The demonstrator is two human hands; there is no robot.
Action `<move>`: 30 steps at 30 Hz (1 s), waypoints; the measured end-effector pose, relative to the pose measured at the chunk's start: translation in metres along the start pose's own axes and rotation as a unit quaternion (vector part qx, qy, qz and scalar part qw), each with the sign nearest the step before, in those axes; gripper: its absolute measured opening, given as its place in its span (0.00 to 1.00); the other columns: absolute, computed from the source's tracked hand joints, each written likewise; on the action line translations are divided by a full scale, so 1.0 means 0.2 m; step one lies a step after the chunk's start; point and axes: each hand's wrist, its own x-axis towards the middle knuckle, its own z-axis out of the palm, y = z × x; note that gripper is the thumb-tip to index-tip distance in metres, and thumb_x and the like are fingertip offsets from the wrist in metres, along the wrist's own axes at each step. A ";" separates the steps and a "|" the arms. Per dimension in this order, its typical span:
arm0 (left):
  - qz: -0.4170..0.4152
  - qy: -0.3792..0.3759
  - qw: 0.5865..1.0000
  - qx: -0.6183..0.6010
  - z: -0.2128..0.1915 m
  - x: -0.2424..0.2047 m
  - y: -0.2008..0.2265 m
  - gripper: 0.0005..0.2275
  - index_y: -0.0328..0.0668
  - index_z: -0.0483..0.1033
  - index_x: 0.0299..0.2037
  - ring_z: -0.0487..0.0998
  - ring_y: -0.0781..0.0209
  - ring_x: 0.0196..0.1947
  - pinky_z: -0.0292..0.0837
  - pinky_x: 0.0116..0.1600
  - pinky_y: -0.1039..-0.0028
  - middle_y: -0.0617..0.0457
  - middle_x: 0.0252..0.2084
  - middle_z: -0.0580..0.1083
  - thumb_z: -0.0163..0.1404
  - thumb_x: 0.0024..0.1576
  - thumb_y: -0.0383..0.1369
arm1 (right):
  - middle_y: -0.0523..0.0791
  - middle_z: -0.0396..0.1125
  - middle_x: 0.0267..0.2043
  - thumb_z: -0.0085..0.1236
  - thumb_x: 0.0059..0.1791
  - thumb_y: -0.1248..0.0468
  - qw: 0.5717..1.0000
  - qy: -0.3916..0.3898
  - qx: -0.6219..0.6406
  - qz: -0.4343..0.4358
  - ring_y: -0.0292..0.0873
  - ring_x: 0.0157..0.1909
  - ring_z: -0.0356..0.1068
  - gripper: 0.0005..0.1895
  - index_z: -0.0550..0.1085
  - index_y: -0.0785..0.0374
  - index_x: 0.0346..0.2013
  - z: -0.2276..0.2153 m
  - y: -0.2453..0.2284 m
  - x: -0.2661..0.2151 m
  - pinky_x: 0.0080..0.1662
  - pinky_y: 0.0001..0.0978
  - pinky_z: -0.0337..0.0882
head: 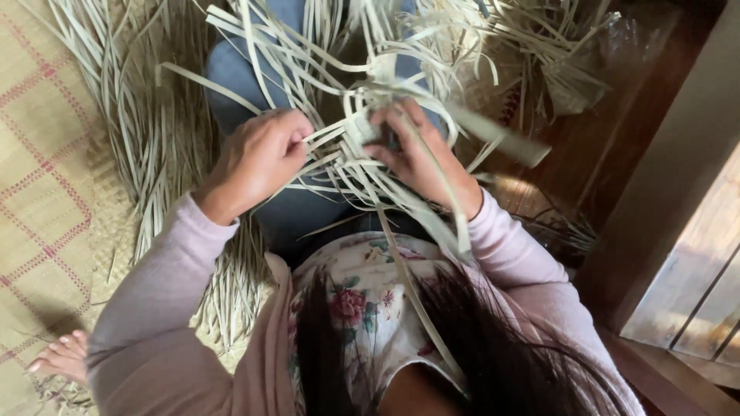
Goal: Weaving thin flexible strips together to create a basket or mat structure.
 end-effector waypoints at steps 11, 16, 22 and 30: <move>-0.169 0.055 0.936 0.304 -0.31 -0.45 -0.45 0.11 0.43 0.72 0.24 0.70 0.51 0.23 0.63 0.39 0.61 0.48 0.23 0.71 0.44 0.59 0.33 | 0.52 0.57 0.57 0.52 0.42 0.72 0.993 -0.063 0.089 -0.040 0.39 0.22 0.62 0.28 0.55 0.69 0.55 0.05 -0.04 0.01 0.33 0.31 0.69; -0.167 -0.173 0.923 0.301 -0.40 -0.39 -0.27 0.17 0.57 0.70 0.38 0.66 0.56 0.48 0.48 0.61 0.55 0.60 0.36 0.72 0.50 0.39 0.48 | 0.47 0.65 0.38 0.52 0.41 0.73 0.994 -0.069 0.080 0.024 0.40 0.30 0.62 0.30 0.55 0.62 0.56 0.00 -0.08 -0.01 0.33 0.31 0.64; 0.141 0.075 0.987 0.001 -0.14 -0.14 -0.05 0.11 0.29 0.65 0.38 0.67 0.54 0.27 0.65 0.31 0.69 0.46 0.29 0.67 0.47 0.53 0.33 | 0.47 0.63 0.27 0.52 0.44 0.69 0.994 -0.066 0.085 0.007 0.43 0.28 0.63 0.31 0.52 0.64 0.59 0.04 -0.10 -0.02 0.33 0.34 0.65; -0.024 0.143 0.985 -0.097 -0.07 -0.15 0.08 0.07 0.42 0.63 0.30 0.74 0.54 0.26 0.68 0.33 0.66 0.55 0.20 0.70 0.45 0.56 0.34 | 0.60 0.63 0.34 0.54 0.43 0.65 0.992 -0.069 0.104 0.035 0.61 0.35 0.67 0.29 0.55 0.67 0.56 0.12 0.01 -0.09 0.37 0.48 0.68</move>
